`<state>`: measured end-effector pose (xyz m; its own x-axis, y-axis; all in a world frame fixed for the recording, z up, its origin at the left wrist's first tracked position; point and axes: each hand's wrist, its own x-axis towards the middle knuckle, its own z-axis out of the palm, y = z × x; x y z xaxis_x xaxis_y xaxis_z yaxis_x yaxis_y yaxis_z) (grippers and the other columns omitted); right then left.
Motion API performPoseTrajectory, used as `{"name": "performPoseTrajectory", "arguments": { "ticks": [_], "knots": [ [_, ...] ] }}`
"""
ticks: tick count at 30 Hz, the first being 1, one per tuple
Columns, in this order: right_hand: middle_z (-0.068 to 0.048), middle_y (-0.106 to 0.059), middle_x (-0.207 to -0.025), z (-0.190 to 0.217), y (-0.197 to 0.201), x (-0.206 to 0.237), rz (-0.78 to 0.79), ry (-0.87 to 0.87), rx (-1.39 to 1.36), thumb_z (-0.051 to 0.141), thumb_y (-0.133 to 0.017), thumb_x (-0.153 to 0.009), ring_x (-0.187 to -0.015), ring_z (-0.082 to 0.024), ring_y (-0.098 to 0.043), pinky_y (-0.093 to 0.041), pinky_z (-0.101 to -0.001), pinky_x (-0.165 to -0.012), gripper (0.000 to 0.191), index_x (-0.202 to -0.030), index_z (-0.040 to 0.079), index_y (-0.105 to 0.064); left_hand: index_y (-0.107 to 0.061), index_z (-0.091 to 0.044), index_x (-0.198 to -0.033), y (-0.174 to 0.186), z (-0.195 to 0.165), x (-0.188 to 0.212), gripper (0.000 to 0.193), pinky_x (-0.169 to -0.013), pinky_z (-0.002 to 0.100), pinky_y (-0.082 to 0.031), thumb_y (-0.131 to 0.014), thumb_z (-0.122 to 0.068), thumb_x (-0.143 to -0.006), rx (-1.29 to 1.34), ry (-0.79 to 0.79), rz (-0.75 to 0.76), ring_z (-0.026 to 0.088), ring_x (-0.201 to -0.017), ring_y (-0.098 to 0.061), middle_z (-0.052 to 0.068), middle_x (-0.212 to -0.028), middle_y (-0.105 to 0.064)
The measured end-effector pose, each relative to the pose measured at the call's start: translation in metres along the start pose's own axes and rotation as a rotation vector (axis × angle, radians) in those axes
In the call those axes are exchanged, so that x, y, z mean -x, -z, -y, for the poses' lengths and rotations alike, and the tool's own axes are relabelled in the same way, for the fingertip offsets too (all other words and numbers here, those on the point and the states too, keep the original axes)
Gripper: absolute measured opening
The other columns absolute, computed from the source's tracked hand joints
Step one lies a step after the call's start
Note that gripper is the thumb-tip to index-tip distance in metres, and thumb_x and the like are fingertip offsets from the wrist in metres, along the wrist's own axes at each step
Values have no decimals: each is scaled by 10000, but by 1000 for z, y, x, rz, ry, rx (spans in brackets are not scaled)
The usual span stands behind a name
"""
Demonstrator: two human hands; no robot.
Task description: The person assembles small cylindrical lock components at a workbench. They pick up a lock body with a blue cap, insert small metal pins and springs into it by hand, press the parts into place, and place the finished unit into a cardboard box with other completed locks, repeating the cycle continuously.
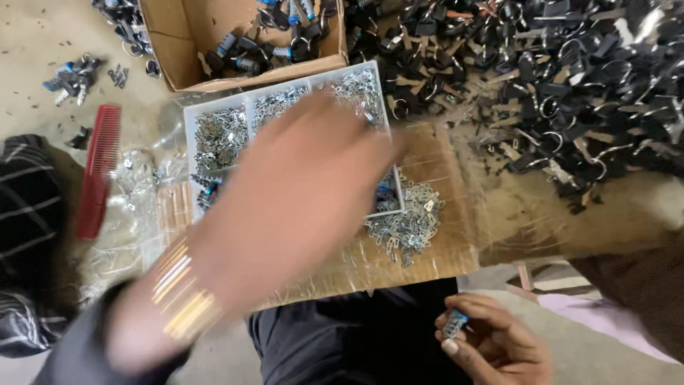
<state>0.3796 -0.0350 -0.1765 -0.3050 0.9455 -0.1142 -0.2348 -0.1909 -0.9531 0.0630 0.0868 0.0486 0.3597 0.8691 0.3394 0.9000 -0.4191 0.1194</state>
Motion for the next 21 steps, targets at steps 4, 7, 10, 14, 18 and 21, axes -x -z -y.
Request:
{"name": "performPoseTrajectory", "arguments": {
  "ticks": [4,7,10,14,18,21],
  "knots": [
    [-266,-648,-1290,26,17,-28,120,21,89,-172,-727,-799,-1079,-299,-735,-619,-410,-950,522,-1283,-13,-613,-785,-129,-910,21,-31,106,112,-614,288,-600,-809,-87,-809,389,379,90,151,-768,-720,32,-835,-740],
    [-233,-642,-1327,62,43,-51,274,69,217,-118,-719,-828,-1094,-312,-719,-570,-409,-1007,574,-1361,4,-544,-775,-96,-869,-19,-51,134,127,-621,302,-610,-853,-90,-769,578,304,-19,175,-719,-713,43,-805,-737],
    [-273,-602,-1386,79,58,-76,248,92,-352,-61,-713,-923,-1097,-418,-698,-619,-516,-915,482,-1374,-92,-544,-749,-43,-944,-58,-73,110,168,-691,328,-613,-846,-25,-809,680,278,-308,220,-774,-720,85,-878,-729],
    [-252,-597,-1394,79,45,-85,7,43,-114,-100,-644,-902,-1107,-360,-684,-615,-464,-896,530,-1411,-84,-498,-737,37,-983,-91,-92,75,315,-742,391,-600,-779,42,-670,582,351,-264,293,-848,-688,137,-1011,-736],
    [-235,-626,-1348,60,11,-84,-162,-2,348,-175,-592,-871,-1123,-273,-678,-596,-372,-897,607,-1454,-37,-493,-734,-47,-1073,-103,-94,96,273,-795,388,-583,-769,-24,-803,462,496,-220,284,-920,-656,92,-997,-674],
    [-259,-661,-1279,45,-5,-90,-107,15,232,-189,-603,-966,-1125,-270,-691,-605,-371,-923,515,-1456,-37,-554,-712,-68,-1069,-98,-92,119,231,-777,355,-590,-741,-62,-839,389,551,-216,255,-904,-660,116,-1001,-672]
  ]
}}
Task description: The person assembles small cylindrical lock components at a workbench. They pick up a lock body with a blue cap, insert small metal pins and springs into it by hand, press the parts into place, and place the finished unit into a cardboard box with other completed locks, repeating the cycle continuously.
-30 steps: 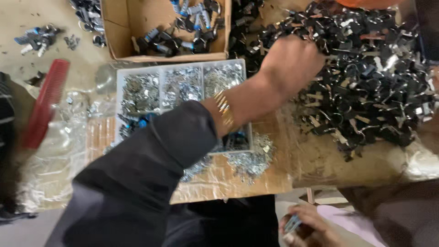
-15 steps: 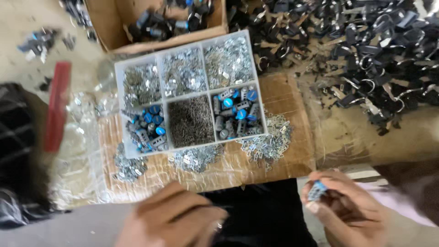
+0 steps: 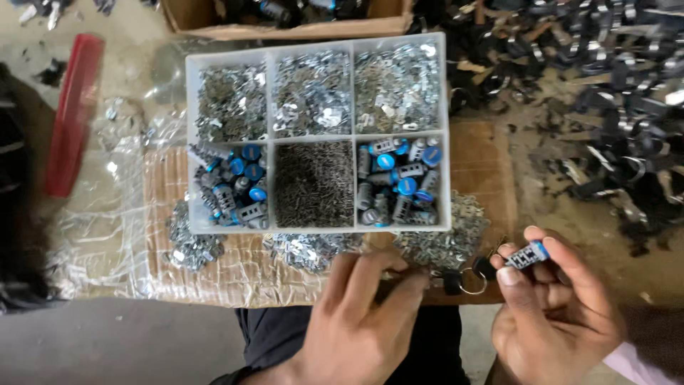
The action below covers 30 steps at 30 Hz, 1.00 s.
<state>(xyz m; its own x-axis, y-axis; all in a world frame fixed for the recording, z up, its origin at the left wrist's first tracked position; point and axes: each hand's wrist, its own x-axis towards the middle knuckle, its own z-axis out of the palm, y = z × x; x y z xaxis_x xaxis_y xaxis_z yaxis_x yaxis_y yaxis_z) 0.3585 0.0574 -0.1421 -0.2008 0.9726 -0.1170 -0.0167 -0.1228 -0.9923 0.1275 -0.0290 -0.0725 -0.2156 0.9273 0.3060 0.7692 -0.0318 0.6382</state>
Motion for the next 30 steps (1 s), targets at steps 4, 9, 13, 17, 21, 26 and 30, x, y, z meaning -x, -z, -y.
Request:
{"name": "performPoseTrajectory", "arguments": {
  "ticks": [4,9,13,17,21,26,30],
  "knots": [
    [-240,-639,-1361,-4,-8,-6,-51,127,-100,-204,-605,-928,-1082,-250,-695,-624,-381,-955,508,-1400,-20,-575,-679,4,-1247,17,6,-6,381,-671,347,-589,-754,-172,-917,-138,69,96,237,-784,-672,129,-913,-665],
    [-282,-604,-1412,22,14,0,103,-56,-274,-95,-623,-1011,-1183,-341,-668,-604,-488,-998,391,-1389,4,-616,-627,11,-1315,26,12,-8,451,-680,372,-590,-752,-227,-953,-156,84,164,262,-802,-691,135,-928,-663],
    [-362,-567,-1316,19,71,-8,261,-815,-983,46,-574,-1042,-1219,-470,-592,-557,-577,-955,341,-1375,-21,-596,-618,-24,-1366,26,24,19,450,-814,353,-607,-754,-261,-1009,-125,14,153,212,-932,-687,94,-1060,-645],
    [-409,-567,-1217,-21,114,2,407,-1013,-963,-4,-565,-1046,-1155,-557,-594,-564,-582,-854,291,-1325,-81,-595,-720,-58,-1393,16,23,30,580,-755,410,-557,-791,-354,-899,-208,-20,237,279,-888,-614,97,-1015,-613],
    [-407,-598,-1188,-24,101,20,486,-1089,-685,-43,-615,-975,-1103,-568,-654,-594,-607,-926,268,-1241,-83,-619,-762,-93,-1174,29,32,21,354,-853,398,-567,-765,-164,-827,-180,-142,219,278,-1020,-631,107,-1097,-644],
    [-312,-571,-1291,-7,7,56,539,-383,-522,-140,-666,-951,-1111,-449,-695,-693,-598,-876,221,-1167,-102,-648,-792,-66,-1087,54,48,32,311,-880,373,-613,-765,-116,-782,-54,-266,135,254,-1024,-684,99,-1091,-713],
    [-352,-595,-1300,-12,-40,82,438,-263,-464,-240,-805,-809,-1086,-383,-722,-688,-490,-866,495,-1265,-130,-647,-754,-110,-914,46,36,57,125,-820,311,-623,-834,-96,-819,150,263,-155,196,-902,-756,40,-936,-770]
  ]
}}
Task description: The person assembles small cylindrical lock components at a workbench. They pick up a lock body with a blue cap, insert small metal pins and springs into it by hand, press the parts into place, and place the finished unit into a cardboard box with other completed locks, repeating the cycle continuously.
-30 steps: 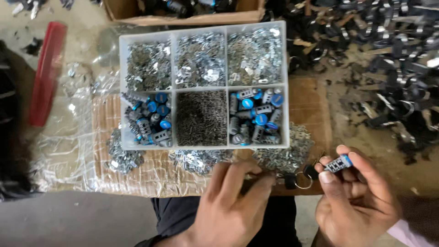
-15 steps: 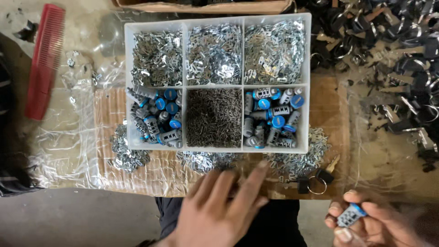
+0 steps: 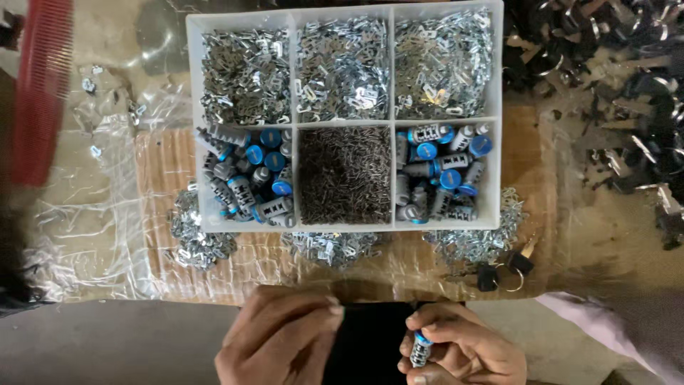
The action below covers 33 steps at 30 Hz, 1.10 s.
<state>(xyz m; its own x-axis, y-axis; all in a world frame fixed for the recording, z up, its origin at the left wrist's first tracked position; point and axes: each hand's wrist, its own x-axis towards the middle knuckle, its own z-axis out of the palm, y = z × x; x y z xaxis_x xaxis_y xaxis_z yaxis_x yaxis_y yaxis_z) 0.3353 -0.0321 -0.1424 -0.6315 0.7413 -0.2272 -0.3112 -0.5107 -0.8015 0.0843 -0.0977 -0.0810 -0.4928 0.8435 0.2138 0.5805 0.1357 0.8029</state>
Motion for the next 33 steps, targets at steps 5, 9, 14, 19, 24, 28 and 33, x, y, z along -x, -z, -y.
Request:
{"name": "performPoseTrajectory", "arguments": {
  "ticks": [5,9,14,19,24,28,33],
  "knots": [
    [-393,-613,-1294,9,4,-9,11,-52,113,-196,-796,-769,-1178,-393,-704,-663,-424,-902,457,-1204,-120,-676,-766,-106,-948,-15,-9,0,103,-857,344,-618,-848,-93,-886,338,-57,187,210,-881,-746,42,-937,-758],
    [-390,-675,-1238,21,1,-15,-6,-21,258,-150,-833,-753,-1075,-348,-754,-674,-332,-801,448,-1181,-117,-702,-740,-97,-1030,-13,-20,-23,122,-910,355,-618,-828,-76,-947,315,-165,236,204,-939,-775,41,-991,-765],
    [-366,-708,-1166,9,-4,-11,-58,80,255,-82,-817,-799,-1016,-328,-775,-658,-350,-811,347,-1128,-146,-729,-729,-38,-961,4,-17,-40,249,-792,351,-597,-800,-131,-741,134,-386,390,259,-822,-709,102,-881,-706],
    [-273,-718,-1003,2,1,-1,86,-93,264,-92,-867,-813,-915,-344,-752,-679,-371,-757,179,-989,-64,-854,-718,-77,-945,5,1,-37,130,-762,314,-575,-820,-122,-878,580,14,590,196,-803,-734,34,-862,-691],
    [-308,-688,-1172,10,24,6,26,77,159,-96,-817,-802,-1028,-369,-722,-661,-437,-816,438,-1222,-18,-718,-754,-107,-1058,-17,-21,-35,226,-717,270,-540,-793,-210,-861,239,8,497,179,-814,-673,23,-868,-627],
    [-336,-560,-1352,22,48,18,40,-24,-83,-195,-727,-905,-1086,-412,-693,-680,-562,-866,474,-1346,-40,-651,-763,-112,-1237,-30,-26,-51,338,-826,340,-544,-732,-215,-916,-376,-470,220,240,-1026,-580,73,-1012,-622],
    [-349,-604,-1308,14,29,20,-51,14,66,-210,-775,-851,-1059,-377,-726,-702,-503,-820,513,-1323,-48,-659,-784,-123,-1080,-11,-9,-36,271,-860,337,-590,-770,-166,-813,-145,-458,253,211,-1034,-663,46,-1083,-722]
  ]
}}
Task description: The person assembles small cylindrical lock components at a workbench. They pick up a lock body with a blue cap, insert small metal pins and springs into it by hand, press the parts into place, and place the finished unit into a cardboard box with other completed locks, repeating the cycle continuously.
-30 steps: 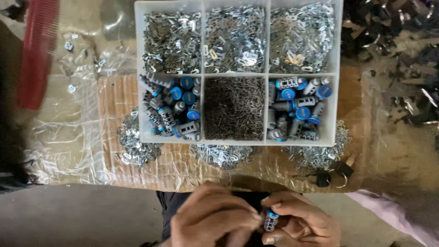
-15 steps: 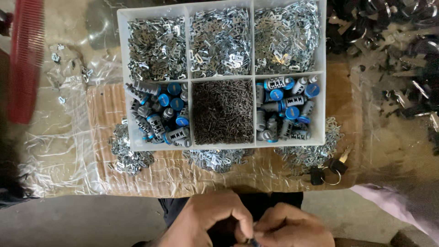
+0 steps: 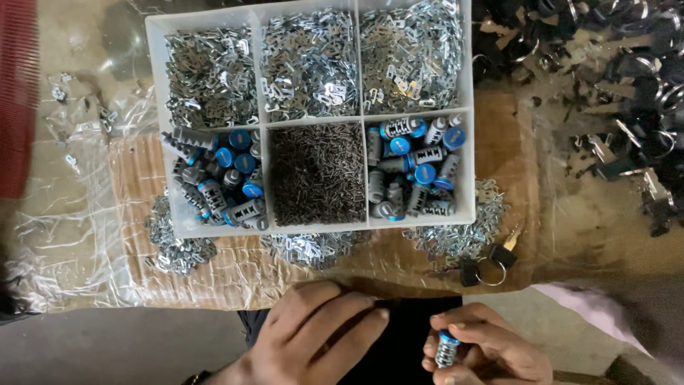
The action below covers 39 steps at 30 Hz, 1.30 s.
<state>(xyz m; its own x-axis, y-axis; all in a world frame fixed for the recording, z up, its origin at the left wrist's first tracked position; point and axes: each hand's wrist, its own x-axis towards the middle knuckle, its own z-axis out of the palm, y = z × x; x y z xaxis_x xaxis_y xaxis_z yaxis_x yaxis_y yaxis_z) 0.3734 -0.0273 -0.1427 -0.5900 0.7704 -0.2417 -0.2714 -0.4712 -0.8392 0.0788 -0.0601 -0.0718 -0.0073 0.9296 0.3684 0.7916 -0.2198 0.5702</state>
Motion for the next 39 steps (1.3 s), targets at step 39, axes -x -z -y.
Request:
{"name": "performPoseTrajectory", "arguments": {
  "ticks": [39],
  "knots": [
    [-224,-707,-1046,-51,-81,-73,389,-27,182,-82,-820,-815,-788,-178,-630,-481,-242,-663,319,-1128,-61,-761,-743,-83,-1196,57,27,88,301,-864,329,-539,-829,-184,-925,782,695,-54,200,-923,-646,43,-1035,-673]
  ]
}}
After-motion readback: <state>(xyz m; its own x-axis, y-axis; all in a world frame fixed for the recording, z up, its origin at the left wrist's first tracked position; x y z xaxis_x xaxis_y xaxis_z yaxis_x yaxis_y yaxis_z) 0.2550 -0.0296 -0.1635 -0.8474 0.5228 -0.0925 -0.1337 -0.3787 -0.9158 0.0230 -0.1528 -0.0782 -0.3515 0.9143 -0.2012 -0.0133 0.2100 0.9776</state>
